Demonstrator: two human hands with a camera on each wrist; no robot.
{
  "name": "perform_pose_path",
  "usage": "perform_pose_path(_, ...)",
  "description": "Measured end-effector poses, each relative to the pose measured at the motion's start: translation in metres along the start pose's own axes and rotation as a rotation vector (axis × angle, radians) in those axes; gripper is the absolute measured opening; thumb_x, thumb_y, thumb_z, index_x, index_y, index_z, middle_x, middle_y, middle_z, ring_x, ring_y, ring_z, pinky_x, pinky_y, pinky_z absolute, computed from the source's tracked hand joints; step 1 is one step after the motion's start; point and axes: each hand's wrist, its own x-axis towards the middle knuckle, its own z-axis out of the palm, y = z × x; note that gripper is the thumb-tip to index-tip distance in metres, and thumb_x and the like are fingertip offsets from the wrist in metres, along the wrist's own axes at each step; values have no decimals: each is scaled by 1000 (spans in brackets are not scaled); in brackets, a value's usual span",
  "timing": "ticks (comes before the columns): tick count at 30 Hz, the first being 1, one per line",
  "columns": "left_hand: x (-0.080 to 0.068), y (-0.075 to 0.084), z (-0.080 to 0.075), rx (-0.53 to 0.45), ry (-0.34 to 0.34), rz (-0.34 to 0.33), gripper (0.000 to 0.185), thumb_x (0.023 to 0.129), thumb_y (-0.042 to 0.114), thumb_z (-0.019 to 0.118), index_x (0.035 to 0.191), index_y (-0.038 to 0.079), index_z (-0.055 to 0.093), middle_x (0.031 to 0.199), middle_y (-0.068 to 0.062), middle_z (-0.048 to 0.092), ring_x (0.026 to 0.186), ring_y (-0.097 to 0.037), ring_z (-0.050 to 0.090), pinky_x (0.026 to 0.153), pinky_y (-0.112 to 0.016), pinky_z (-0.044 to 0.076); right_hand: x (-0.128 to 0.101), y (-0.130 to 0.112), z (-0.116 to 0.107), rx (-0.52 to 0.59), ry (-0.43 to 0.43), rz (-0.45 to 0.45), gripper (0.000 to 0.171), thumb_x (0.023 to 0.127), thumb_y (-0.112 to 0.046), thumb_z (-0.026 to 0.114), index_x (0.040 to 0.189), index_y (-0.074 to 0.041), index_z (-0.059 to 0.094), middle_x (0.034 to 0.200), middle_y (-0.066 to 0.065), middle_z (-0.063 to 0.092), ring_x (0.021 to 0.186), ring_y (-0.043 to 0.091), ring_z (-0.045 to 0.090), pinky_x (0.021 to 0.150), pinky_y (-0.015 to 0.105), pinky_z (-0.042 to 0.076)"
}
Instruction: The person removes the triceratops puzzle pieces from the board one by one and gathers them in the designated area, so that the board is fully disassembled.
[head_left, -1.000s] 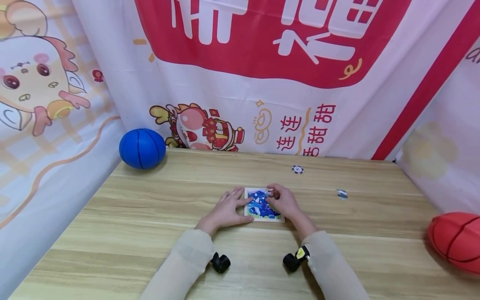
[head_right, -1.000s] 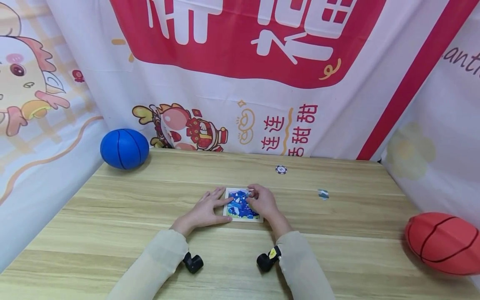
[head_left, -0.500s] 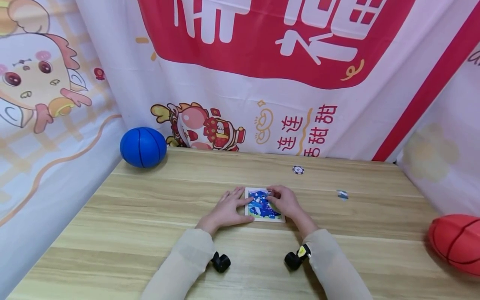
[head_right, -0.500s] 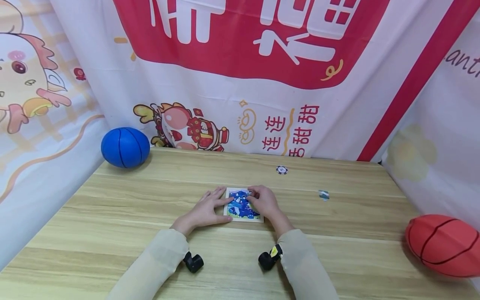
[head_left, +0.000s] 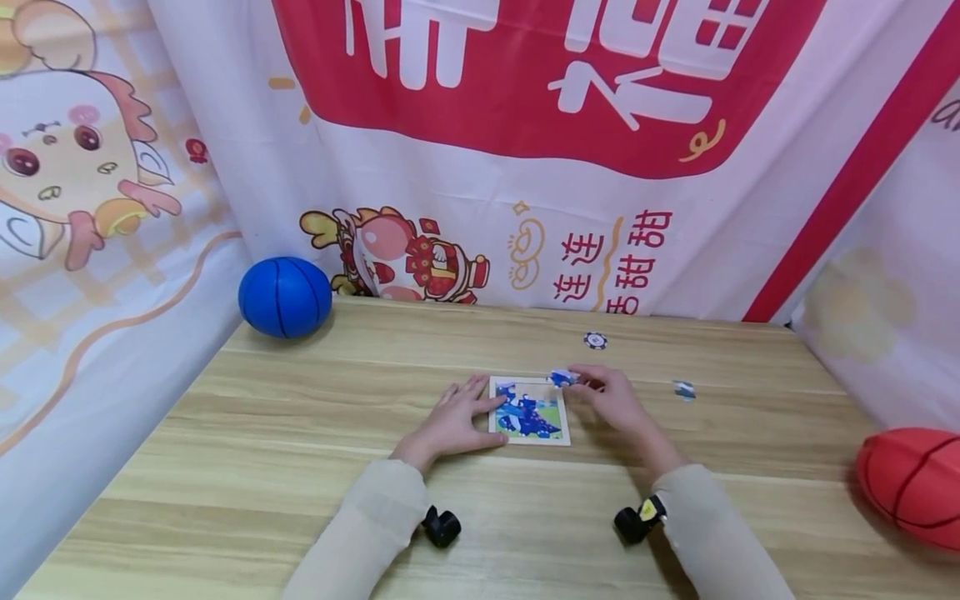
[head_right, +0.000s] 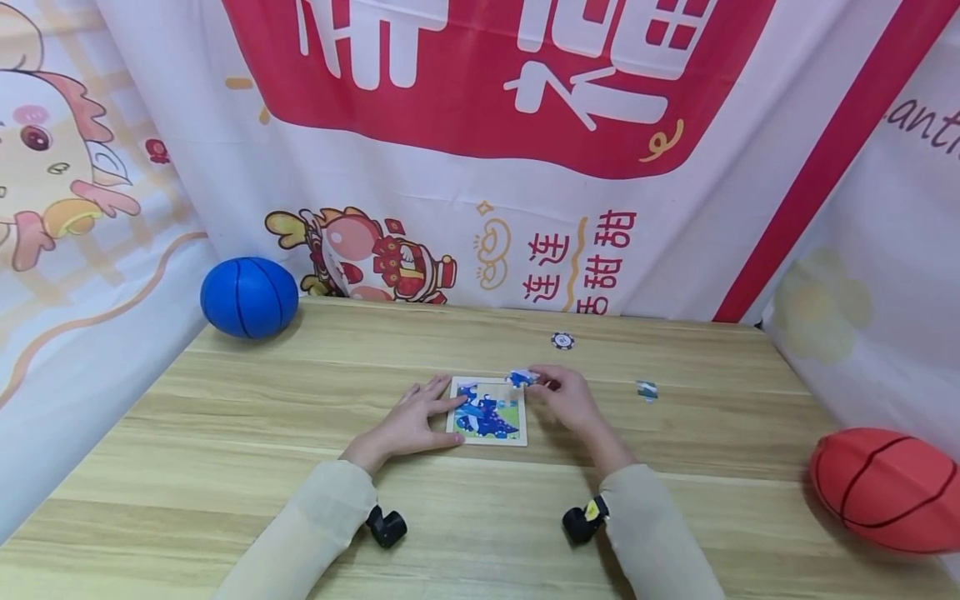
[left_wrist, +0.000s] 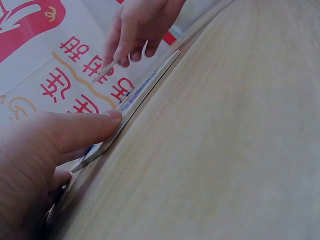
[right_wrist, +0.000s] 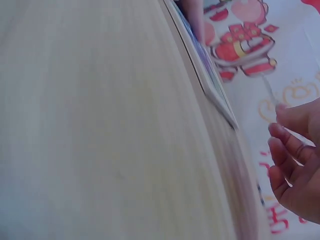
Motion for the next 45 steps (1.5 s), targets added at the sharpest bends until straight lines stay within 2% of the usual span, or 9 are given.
perform_pose_path(6, -1, 0, 0, 6, 4, -1, 69, 72, 56, 56, 129, 20, 41, 141, -12, 15, 128, -24, 5, 101, -42, 1, -7, 17, -29, -25, 39, 13, 34, 85, -13, 54, 119, -8, 52, 93, 9, 54, 85, 23, 48, 72, 35, 42)
perform_pose_path(13, -1, -1, 0, 7, 3, -3, 69, 72, 57, 55, 129, 21, 41, 141, -11, 14, 128, -23, 5, 101, -42, 1, -15, 37, -59, -68, 80, -68, 33, 87, -14, 52, 117, -2, 52, 93, 13, 57, 83, 23, 49, 69, 34, 42)
perform_pose_path(18, 0, 0, 0, 1, -2, -10, 69, 72, 56, 56, 130, 21, 40, 141, -10, 13, 128, -23, 4, 101, -41, 0, -20, 50, -76, -73, 119, -50, 33, 88, -18, 51, 116, -1, 53, 96, 16, 56, 85, 24, 47, 69, 34, 40)
perform_pose_path(20, -1, 0, 0, 0, -1, -9, 69, 73, 56, 56, 130, 21, 40, 141, -10, 14, 128, -23, 4, 101, -41, 0, -22, 55, -81, 5, 111, 27, 33, 89, -20, 49, 118, -4, 52, 101, 17, 53, 87, 24, 45, 68, 33, 41)
perform_pose_path(24, -1, 1, 0, 1, 1, -2, 68, 73, 55, 56, 130, 21, 40, 141, -11, 14, 128, -23, 5, 101, -41, 1, -25, 65, -89, 291, 83, 236, 35, 88, -24, 50, 121, -12, 49, 113, 15, 44, 91, 24, 41, 63, 29, 44)
perform_pose_path(26, 0, 1, 0, 2, 4, 7, 68, 73, 55, 56, 130, 20, 41, 141, -11, 15, 128, -24, 6, 101, -42, 1, -25, 70, -92, 297, 95, 246, 36, 88, -23, 51, 122, -11, 49, 112, 15, 43, 90, 24, 41, 62, 27, 44)
perform_pose_path(31, 0, 0, 0, 12, 14, 22, 69, 73, 56, 55, 129, 20, 42, 141, -12, 16, 128, -24, 7, 101, -42, 2, -23, 83, -98, -12, 171, 41, 34, 88, -15, 51, 116, 5, 51, 97, 20, 53, 83, 21, 47, 65, 21, 41)
perform_pose_path(38, 0, -1, 1, 12, 14, 18, 69, 73, 56, 55, 129, 20, 41, 141, -11, 16, 128, -23, 6, 101, -41, 2, -23, 90, -97, -101, 178, -58, 29, 84, -4, 55, 109, 10, 54, 90, 22, 57, 76, 16, 50, 61, 18, 42)
perform_pose_path(45, 0, 0, 0, 8, 14, 16, 69, 73, 56, 55, 129, 20, 41, 141, -12, 16, 128, -23, 6, 101, -41, 2, -16, 100, -92, -200, 225, -180, 23, 76, 2, 61, 98, 10, 60, 80, 17, 59, 70, 17, 49, 61, 23, 39)
